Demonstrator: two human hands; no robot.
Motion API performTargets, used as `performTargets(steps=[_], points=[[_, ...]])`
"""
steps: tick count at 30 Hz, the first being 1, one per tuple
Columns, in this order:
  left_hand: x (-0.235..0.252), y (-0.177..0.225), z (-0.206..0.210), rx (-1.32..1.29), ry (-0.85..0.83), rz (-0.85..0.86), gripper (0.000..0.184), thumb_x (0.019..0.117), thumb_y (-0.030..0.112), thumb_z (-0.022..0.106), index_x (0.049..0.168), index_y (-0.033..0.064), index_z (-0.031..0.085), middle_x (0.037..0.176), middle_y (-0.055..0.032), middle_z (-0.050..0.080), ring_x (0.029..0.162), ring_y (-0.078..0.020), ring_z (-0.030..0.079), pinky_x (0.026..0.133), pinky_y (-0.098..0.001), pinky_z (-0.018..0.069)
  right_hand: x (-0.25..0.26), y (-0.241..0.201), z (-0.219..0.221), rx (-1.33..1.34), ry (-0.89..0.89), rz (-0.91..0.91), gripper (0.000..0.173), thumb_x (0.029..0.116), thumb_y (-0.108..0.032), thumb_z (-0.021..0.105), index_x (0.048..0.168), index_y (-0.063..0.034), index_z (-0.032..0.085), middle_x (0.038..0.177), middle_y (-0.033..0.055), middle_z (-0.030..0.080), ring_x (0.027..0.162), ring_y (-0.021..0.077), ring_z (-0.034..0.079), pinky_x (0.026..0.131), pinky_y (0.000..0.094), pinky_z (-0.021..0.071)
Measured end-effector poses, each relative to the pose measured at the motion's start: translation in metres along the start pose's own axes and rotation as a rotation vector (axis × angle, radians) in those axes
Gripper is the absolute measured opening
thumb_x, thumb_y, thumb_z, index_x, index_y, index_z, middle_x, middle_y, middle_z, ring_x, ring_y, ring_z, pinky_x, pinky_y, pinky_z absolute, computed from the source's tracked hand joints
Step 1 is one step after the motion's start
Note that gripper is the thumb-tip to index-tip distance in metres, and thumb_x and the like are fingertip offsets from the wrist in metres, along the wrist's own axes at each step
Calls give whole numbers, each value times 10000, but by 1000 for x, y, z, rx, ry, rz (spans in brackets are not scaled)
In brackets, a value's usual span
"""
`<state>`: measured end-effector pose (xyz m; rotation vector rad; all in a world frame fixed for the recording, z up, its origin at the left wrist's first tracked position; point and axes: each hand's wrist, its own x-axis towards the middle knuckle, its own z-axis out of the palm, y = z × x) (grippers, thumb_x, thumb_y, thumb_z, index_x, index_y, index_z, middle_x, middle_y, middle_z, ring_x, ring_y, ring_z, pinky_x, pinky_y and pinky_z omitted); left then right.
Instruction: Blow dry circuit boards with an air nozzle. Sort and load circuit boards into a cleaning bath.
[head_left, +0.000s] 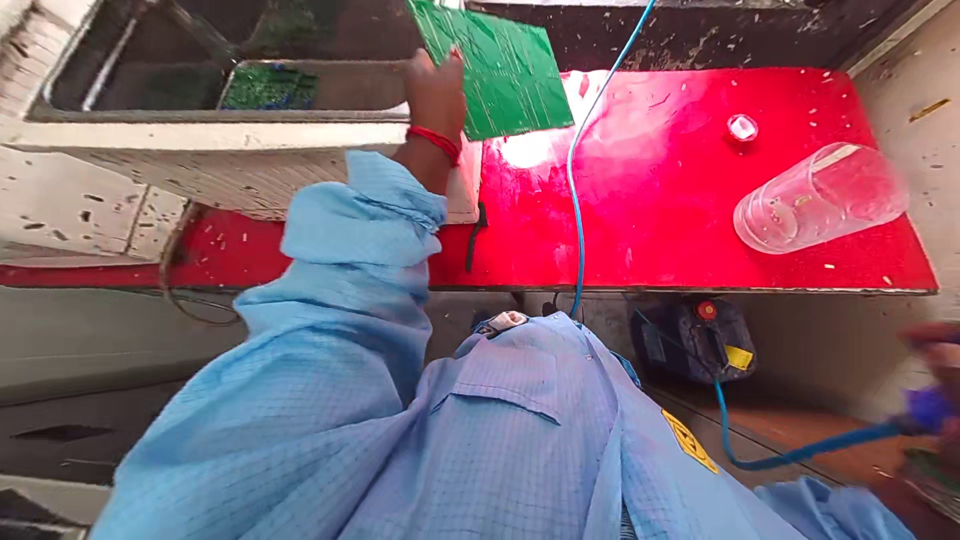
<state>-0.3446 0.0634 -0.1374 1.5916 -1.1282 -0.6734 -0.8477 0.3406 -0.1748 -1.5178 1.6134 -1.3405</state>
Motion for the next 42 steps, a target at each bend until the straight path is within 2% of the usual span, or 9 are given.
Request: performTargets(steps=[2,5,11,14,18,21,24,32,42], points=[[-14,-9,13,170,-52,93,386,1070,204,462,1336,-59,554,1231,-187,657,1127,-194,659,999,-370,525,3,11,52,96,-116,61,609,902,-392,762,1358,-56,538,1143,-59,715,1031,78,690,941,294,579],[-40,-20,29,351,-134,135,385,1084,217,439,1316,-62,566,1220,-231,661,1158,-298,647,1031,-477,486,-3,30,126,42,-215,160,686,854,-410,770,1335,30,555,1059,-5,702,925,34,672,823,240,581],[-60,-70,61,293,-163,72,365,1075,198,455,1292,-72,573,1115,-243,679,1072,-329,666,980,-507,504,-9,42,211,-45,-587,208,717,832,-441,772,1368,-1,589,1082,87,703,924,118,668,838,334,567],[-66,-99,67,194,-143,-5,361,1078,190,467,1301,-74,574,1177,-241,673,1126,-308,654,1025,-478,488,-1,42,234,-97,-779,296,664,839,-421,773,1358,-44,602,1065,82,700,916,147,657,849,381,547],[-72,-132,68,-71,-10,-74,318,1077,171,484,1237,-81,593,1130,-199,668,1045,-208,660,972,-384,524,8,50,247,-205,-778,428,610,869,-401,784,1337,-50,611,1071,113,699,936,197,662,882,444,535],[-88,-140,60,-302,-27,-236,446,1104,223,437,1448,-62,451,1392,-220,559,1260,-214,578,1084,-371,472,11,57,243,-196,-720,489,614,874,-404,773,1348,-52,605,1037,101,711,896,178,668,850,428,542],[-104,-139,53,-505,-45,-481,539,1105,272,448,1577,67,286,1501,-164,483,1328,-231,543,1080,-423,494,13,54,240,-149,-742,498,589,877,-410,757,1327,-58,612,996,54,700,844,113,645,802,363,536],[-119,-141,74,-578,-100,-571,456,1116,272,412,1512,48,389,1390,-162,570,1227,-219,609,1026,-410,528,17,39,240,-147,-830,484,590,858,-430,763,1314,-79,634,966,15,699,829,83,639,793,337,537],[-128,-204,102,-656,5,-809,485,1112,364,403,1479,49,433,1380,-183,580,1230,-273,606,1020,-474,518,17,44,236,-225,-920,519,568,864,-399,768,1326,-100,630,985,45,705,848,126,651,803,391,536]])
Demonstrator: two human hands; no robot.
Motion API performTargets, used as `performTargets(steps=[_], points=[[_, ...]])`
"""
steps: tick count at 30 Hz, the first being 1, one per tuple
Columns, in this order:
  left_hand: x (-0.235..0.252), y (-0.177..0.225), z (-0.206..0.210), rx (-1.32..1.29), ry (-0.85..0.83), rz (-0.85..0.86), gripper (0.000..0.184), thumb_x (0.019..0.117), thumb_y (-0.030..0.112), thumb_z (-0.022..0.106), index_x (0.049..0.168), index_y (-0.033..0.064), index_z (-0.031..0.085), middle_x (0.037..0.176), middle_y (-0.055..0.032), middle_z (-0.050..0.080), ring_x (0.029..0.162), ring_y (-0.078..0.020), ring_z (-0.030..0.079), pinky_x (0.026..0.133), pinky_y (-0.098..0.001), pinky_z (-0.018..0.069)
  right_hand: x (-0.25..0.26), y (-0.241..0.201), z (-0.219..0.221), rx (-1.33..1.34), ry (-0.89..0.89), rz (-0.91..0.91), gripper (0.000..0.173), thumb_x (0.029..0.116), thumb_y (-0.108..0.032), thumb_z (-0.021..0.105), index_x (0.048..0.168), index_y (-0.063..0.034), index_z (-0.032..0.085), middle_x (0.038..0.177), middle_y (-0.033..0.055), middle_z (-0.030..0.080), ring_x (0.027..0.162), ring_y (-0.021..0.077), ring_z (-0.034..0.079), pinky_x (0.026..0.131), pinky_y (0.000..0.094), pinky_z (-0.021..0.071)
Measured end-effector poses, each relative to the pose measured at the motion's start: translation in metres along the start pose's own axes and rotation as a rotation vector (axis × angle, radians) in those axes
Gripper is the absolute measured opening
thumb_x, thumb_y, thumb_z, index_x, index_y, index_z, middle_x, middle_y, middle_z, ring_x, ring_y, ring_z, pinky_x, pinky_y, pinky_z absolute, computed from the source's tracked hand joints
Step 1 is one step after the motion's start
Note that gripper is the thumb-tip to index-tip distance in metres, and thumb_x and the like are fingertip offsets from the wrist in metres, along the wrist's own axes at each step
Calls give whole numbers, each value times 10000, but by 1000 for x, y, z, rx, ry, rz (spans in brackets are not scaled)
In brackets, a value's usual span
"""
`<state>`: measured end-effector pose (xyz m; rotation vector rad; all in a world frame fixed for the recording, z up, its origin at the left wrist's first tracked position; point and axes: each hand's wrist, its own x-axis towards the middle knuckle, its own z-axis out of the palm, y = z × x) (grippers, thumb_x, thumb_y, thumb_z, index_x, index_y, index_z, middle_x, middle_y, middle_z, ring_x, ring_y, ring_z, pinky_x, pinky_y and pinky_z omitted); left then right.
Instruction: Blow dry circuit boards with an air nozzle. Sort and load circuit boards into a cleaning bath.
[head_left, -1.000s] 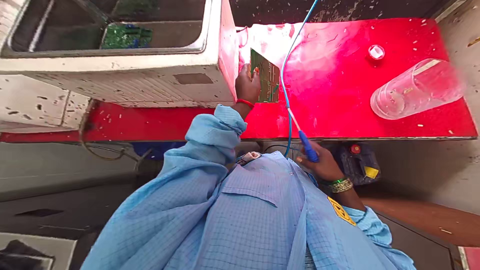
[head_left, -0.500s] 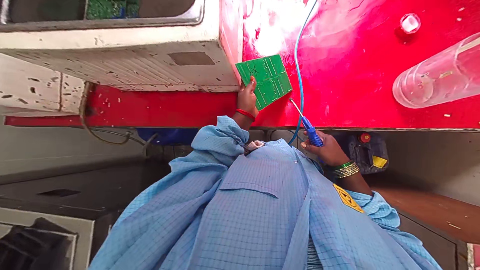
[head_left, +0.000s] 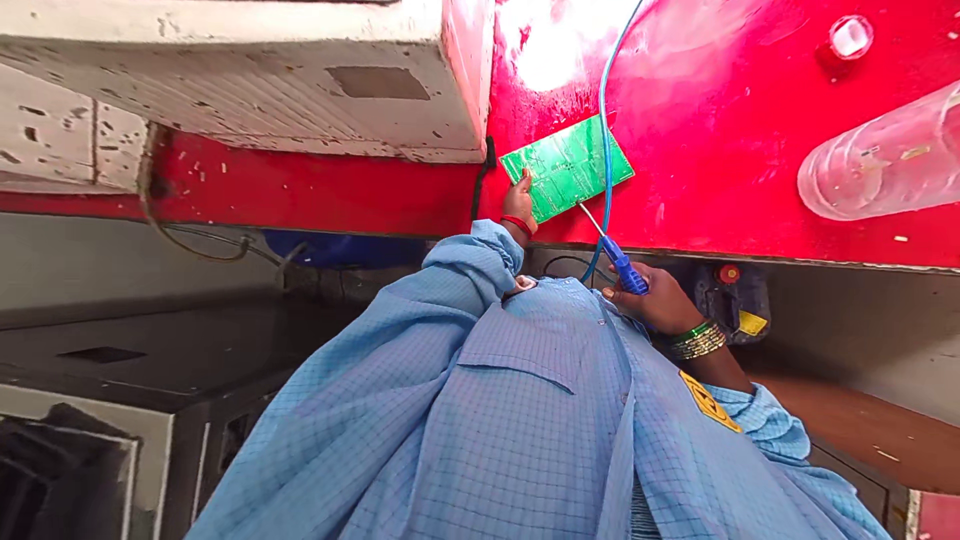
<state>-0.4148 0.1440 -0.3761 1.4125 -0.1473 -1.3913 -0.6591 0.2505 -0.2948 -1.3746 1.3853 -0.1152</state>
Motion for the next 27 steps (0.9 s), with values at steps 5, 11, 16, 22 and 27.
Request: performTargets(steps=[5,11,16,22,27], points=[[-4,-14,-12,-181,24,45,525,1129,408,255,1493,65,413,1440,-162,533,1295,-253,552,1059,-472,482,8,-2,2,-82,-65,40,566,886,-409,770,1333,-90,631,1023,91,712,881,178,662,835,445,530],[-5,-17,-23,-229,-50,16,544,1137,390,193,1505,30,366,1458,-180,510,1309,-251,537,1087,-442,462,11,-6,2,-88,-110,91,559,886,-386,777,1342,-95,631,1048,101,700,889,179,650,836,451,521],[-1,-18,-24,-272,-35,-13,491,1138,354,226,1467,35,401,1388,-175,554,1242,-248,575,1039,-435,492,21,-28,11,-197,-195,81,446,920,-343,742,1288,-103,661,1025,112,688,891,208,637,818,479,507],[2,-18,-23,-240,7,-48,506,1137,367,241,1492,42,398,1438,-176,536,1292,-269,556,1067,-454,477,39,-53,15,-176,-124,9,467,920,-346,772,1290,-84,660,986,131,693,845,234,645,776,487,518],[1,-19,-22,-197,36,-55,496,1137,357,272,1485,30,410,1432,-185,537,1283,-265,561,1060,-442,483,39,-59,11,-187,-140,1,463,920,-342,776,1292,-90,665,998,127,698,860,228,645,795,485,516]])
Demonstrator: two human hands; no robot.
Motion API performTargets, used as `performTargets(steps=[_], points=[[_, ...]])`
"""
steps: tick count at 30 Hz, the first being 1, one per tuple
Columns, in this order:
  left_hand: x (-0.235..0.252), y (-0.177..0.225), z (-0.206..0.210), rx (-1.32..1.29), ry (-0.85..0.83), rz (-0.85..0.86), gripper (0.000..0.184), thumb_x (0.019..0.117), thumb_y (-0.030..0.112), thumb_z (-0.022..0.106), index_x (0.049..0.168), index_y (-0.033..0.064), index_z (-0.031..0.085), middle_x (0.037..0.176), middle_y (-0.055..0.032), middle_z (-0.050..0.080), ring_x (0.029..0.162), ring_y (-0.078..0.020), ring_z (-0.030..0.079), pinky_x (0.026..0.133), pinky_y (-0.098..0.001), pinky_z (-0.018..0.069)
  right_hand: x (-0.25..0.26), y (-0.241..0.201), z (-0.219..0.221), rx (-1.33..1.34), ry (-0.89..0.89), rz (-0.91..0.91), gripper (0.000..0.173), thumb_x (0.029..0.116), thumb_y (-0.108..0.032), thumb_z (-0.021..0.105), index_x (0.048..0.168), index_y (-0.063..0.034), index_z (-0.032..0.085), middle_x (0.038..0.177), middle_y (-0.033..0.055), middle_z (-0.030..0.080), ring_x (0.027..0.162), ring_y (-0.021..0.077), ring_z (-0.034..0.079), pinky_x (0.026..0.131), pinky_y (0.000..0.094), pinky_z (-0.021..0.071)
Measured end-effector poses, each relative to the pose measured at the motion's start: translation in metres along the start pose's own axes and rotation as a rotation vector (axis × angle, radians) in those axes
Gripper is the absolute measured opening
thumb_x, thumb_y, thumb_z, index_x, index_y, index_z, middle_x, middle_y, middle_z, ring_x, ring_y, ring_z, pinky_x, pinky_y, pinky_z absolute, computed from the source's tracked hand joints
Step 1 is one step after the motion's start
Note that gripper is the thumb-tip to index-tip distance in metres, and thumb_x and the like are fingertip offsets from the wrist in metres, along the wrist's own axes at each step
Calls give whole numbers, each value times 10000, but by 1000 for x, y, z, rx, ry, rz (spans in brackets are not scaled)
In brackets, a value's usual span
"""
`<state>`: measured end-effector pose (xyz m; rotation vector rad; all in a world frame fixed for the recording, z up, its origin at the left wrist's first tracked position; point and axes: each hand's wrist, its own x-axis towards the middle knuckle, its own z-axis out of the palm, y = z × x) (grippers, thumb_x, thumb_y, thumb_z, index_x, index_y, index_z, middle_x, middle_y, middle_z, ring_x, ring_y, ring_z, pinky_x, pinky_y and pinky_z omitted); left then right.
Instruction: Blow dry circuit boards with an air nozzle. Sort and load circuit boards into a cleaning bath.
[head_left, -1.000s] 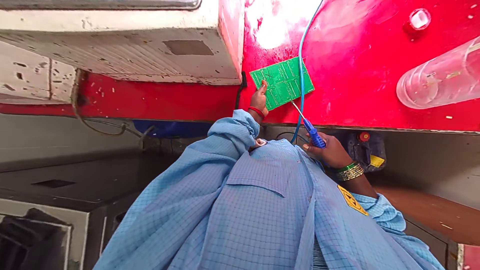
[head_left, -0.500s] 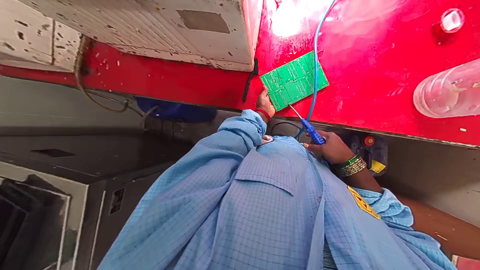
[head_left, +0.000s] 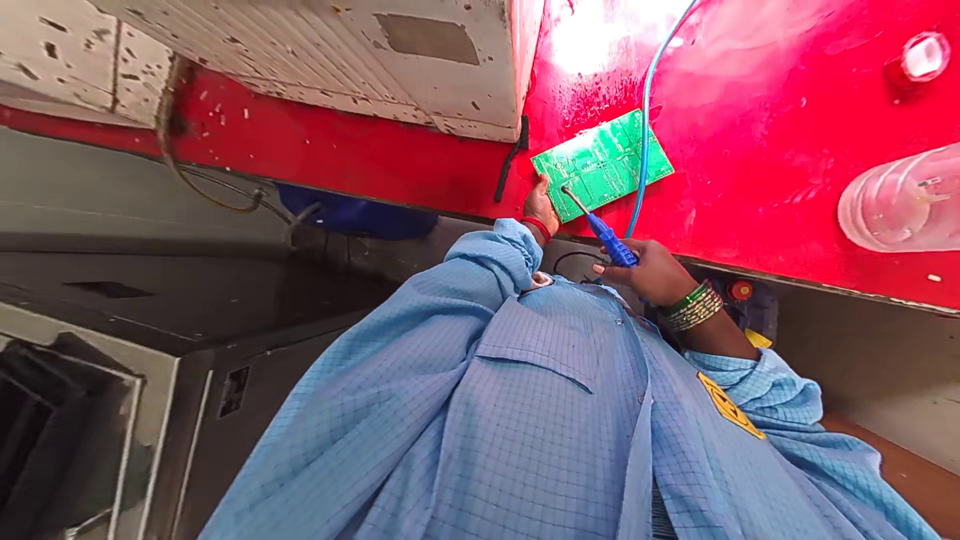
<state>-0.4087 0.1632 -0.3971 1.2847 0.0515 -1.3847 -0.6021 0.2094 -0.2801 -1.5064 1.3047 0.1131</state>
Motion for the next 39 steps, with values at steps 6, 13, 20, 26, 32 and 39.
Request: performTargets(steps=[6,13,20,26,32,39], points=[[3,-1,-2,-17,-32,2,495,1137,353,282,1497,31,390,1450,-187,524,1306,-268,550,1078,-449,475,-16,22,-2,-33,-59,107,472,912,-379,765,1280,-103,665,1018,117,687,877,211,636,808,482,506],[2,1,-4,53,-103,9,416,1127,254,344,1471,25,394,1374,-203,554,1207,-275,598,1012,-449,514,-18,21,-4,-15,-104,94,438,905,-351,747,1262,-109,671,959,70,682,821,167,625,766,440,511],[1,-2,-8,141,-150,35,536,993,-82,496,1493,31,343,1315,-206,570,1101,-269,644,924,-438,564,-11,29,-17,22,2,141,434,937,-346,751,1282,-96,665,1045,124,692,904,214,643,833,473,511],[1,-3,-10,147,-173,52,553,986,-103,492,1496,29,323,1322,-202,561,1099,-265,645,923,-429,568,-6,38,-26,66,108,182,428,947,-340,743,1272,-75,661,996,138,687,867,231,639,807,481,509],[1,-3,-9,147,-178,58,566,990,-104,483,1508,43,309,1336,-201,555,1116,-269,640,932,-438,565,13,27,-29,79,148,143,445,939,-359,751,1266,-68,669,1000,150,702,859,255,668,808,496,536],[1,-3,-10,134,-182,57,576,984,-115,481,1507,46,303,1336,-195,546,1119,-263,632,938,-431,560,18,5,-38,84,209,119,394,940,-370,747,1217,-97,685,929,117,688,785,231,636,722,477,509]])
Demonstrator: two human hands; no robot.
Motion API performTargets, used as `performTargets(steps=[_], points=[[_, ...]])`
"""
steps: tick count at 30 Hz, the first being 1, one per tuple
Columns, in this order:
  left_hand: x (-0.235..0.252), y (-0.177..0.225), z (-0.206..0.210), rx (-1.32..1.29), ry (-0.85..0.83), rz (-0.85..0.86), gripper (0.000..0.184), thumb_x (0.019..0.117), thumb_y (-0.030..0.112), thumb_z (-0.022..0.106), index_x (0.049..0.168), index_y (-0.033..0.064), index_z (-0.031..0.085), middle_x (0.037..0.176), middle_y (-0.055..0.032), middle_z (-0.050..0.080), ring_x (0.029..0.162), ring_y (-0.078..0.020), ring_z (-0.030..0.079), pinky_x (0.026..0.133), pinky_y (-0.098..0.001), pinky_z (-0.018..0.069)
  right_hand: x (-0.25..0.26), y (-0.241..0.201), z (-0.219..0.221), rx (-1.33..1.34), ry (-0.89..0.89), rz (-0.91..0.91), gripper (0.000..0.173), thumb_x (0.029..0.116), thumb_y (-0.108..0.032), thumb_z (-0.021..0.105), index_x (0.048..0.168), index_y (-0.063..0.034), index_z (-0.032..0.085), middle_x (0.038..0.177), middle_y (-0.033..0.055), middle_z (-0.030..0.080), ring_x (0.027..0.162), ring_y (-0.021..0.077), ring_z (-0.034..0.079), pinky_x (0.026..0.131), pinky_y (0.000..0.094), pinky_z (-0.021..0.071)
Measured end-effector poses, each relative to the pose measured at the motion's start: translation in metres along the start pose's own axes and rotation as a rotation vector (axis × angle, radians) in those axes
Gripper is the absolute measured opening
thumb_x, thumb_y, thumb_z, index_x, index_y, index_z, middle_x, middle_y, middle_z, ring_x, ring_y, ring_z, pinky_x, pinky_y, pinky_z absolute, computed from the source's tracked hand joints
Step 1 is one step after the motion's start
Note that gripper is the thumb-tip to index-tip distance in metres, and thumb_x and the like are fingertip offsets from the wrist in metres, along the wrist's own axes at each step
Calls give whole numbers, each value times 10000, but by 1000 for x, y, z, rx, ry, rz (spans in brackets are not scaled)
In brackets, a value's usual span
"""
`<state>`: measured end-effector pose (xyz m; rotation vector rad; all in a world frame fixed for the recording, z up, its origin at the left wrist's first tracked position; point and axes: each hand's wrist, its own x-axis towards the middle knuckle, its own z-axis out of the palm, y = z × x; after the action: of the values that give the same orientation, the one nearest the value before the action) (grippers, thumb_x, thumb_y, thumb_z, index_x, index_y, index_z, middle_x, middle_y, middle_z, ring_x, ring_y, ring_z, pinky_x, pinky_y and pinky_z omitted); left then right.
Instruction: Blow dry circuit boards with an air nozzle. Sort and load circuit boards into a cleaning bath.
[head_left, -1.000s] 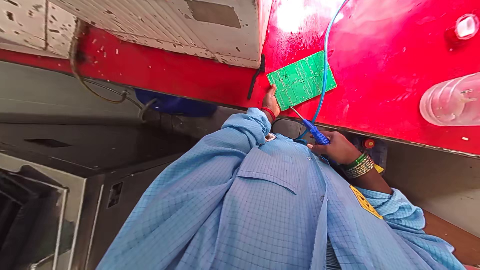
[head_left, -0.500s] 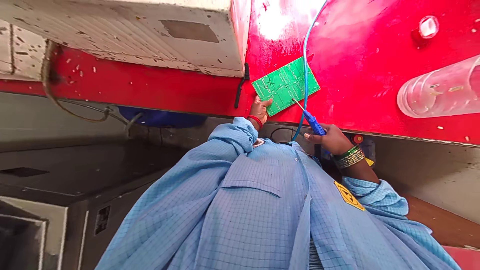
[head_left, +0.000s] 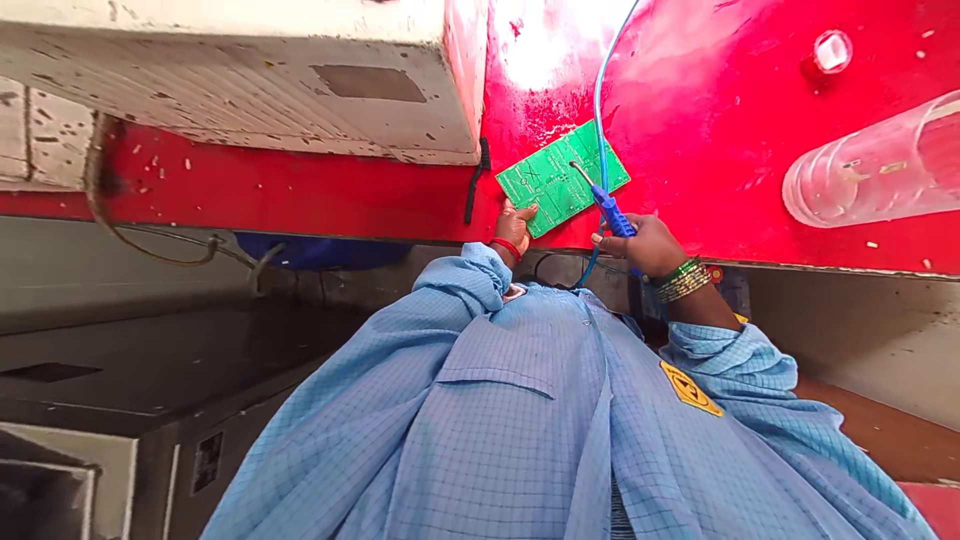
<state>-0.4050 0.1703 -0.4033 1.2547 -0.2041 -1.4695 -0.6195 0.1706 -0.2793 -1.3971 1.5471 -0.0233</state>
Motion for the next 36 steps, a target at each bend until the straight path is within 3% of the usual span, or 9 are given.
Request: performTargets(steps=[9,12,18,20,24,28,36], points=[[-1,1,1,22,-4,-5,595,997,-98,479,1532,64,275,1383,-199,524,1159,-274,621,951,-441,557,-11,26,12,-21,-47,66,434,934,-366,762,1239,-69,677,998,156,697,868,266,660,804,502,526],[-2,2,1,20,5,-11,605,996,-94,486,1538,69,270,1389,-199,522,1160,-275,620,954,-443,555,-5,37,6,-9,-8,111,465,936,-392,748,1249,-58,668,983,157,690,843,267,650,789,505,520],[-1,0,0,26,-5,1,610,996,-95,492,1539,77,273,1381,-194,530,1158,-273,624,949,-450,559,1,46,-15,24,124,124,416,944,-408,730,1156,-51,698,882,131,681,747,246,630,716,496,513],[-2,0,1,26,-2,-3,603,997,-93,491,1536,80,281,1374,-191,537,1150,-275,628,943,-453,561,4,46,-18,49,166,137,424,940,-422,729,1133,-45,706,896,146,685,776,273,639,736,526,510],[-3,1,1,29,0,-2,606,992,-103,492,1531,74,279,1365,-191,534,1138,-266,627,937,-437,560,1,32,-18,156,143,135,361,966,-368,711,1144,-55,689,860,78,668,707,161,609,684,384,517],[-1,0,0,35,6,1,611,992,-99,493,1535,75,275,1376,-196,531,1146,-270,626,942,-445,560,13,23,-15,123,60,83,383,948,-392,728,1153,-70,707,914,92,688,752,182,626,720,423,523],[1,-2,-1,30,-9,21,577,994,-98,492,1513,61,295,1344,-190,548,1131,-266,632,939,-448,562,21,10,-17,94,73,50,464,918,-424,750,1203,-63,687,986,120,699,823,225,654,780,476,530]])
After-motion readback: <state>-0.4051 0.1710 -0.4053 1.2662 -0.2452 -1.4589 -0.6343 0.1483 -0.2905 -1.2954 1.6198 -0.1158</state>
